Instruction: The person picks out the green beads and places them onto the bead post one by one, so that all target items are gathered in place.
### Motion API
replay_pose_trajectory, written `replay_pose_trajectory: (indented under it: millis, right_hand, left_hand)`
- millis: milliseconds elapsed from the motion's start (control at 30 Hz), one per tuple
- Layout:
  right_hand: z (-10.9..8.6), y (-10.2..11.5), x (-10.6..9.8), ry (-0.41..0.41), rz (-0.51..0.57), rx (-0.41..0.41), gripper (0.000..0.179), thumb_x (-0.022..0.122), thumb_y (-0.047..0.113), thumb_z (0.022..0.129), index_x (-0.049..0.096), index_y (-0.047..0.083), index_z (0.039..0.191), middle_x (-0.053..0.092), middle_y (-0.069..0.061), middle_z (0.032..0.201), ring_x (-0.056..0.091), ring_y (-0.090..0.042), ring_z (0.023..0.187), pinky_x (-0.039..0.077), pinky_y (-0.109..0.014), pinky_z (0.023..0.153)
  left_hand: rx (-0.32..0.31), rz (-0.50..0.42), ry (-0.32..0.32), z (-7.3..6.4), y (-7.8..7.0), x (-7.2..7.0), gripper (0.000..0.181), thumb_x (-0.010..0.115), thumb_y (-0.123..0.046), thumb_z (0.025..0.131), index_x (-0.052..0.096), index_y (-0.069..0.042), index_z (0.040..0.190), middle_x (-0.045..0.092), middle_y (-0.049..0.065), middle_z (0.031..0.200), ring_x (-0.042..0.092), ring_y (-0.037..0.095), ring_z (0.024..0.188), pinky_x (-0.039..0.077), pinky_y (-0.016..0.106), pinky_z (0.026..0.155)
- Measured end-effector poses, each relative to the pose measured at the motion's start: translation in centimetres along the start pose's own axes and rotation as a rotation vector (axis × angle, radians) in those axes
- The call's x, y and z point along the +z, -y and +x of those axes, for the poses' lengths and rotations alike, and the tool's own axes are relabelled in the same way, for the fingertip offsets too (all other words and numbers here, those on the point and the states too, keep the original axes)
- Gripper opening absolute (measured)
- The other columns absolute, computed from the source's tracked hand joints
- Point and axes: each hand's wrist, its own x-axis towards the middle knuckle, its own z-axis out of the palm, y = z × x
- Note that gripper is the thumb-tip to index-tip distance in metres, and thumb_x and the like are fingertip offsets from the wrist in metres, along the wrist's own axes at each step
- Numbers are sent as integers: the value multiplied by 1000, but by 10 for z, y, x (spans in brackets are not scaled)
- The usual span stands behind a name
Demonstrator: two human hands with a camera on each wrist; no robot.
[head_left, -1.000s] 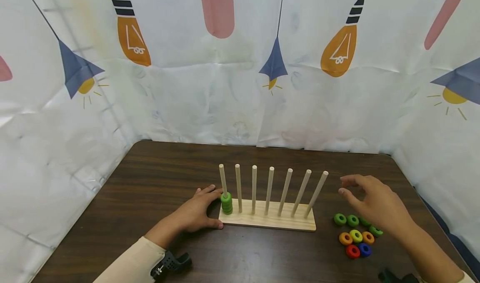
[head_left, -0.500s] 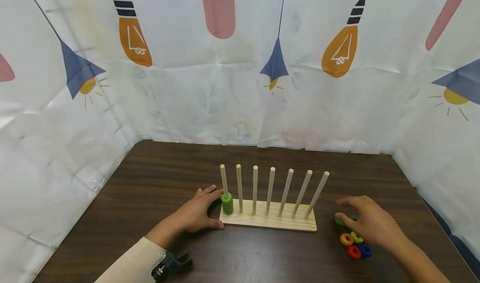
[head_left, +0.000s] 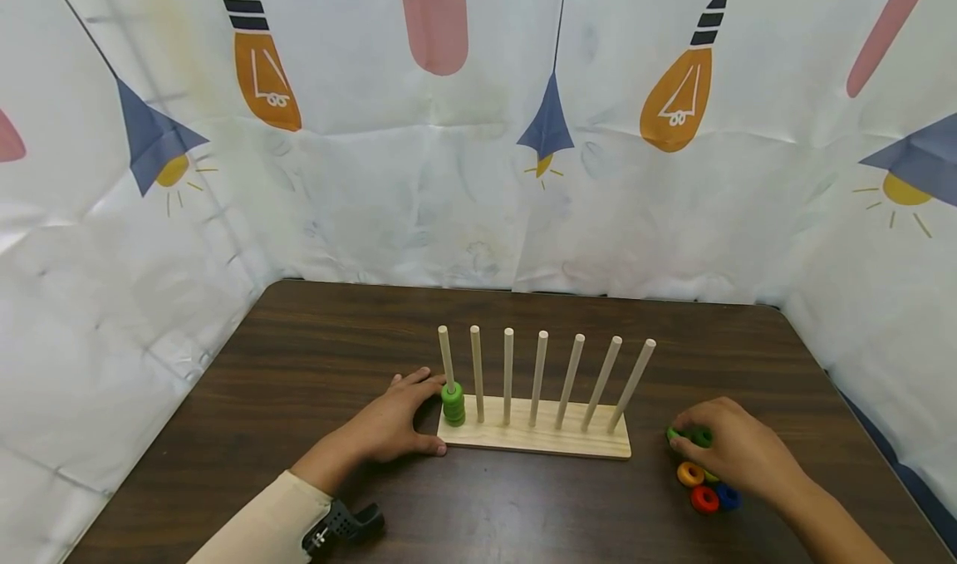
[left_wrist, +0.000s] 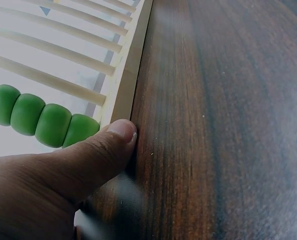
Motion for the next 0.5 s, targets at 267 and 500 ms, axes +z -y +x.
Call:
replay_pose_trajectory:
  millis: [267, 500]
  right_hand:
    - [2, 0, 4, -28, -17, -7, 18, 84, 35, 86, 77, 27, 101, 68, -5, 114, 63, -31, 104, 57, -53, 74]
    - [6, 1, 9, -28, -25, 0, 25, 85, 32, 85, 74, 25, 106, 68, -6, 114, 64, -32, 103, 58, -54, 71]
  left_hand:
    - [4, 6, -7, -1, 0, -1, 96, 93, -39, 75, 47, -11, 154, 41, 13, 159, 25, 36, 152, 17, 64, 120]
    - [7, 8, -6, -1, 0, 0, 95, 92, -40, 76, 47, -12, 154, 40, 12, 160, 25, 35, 152, 16, 64, 120]
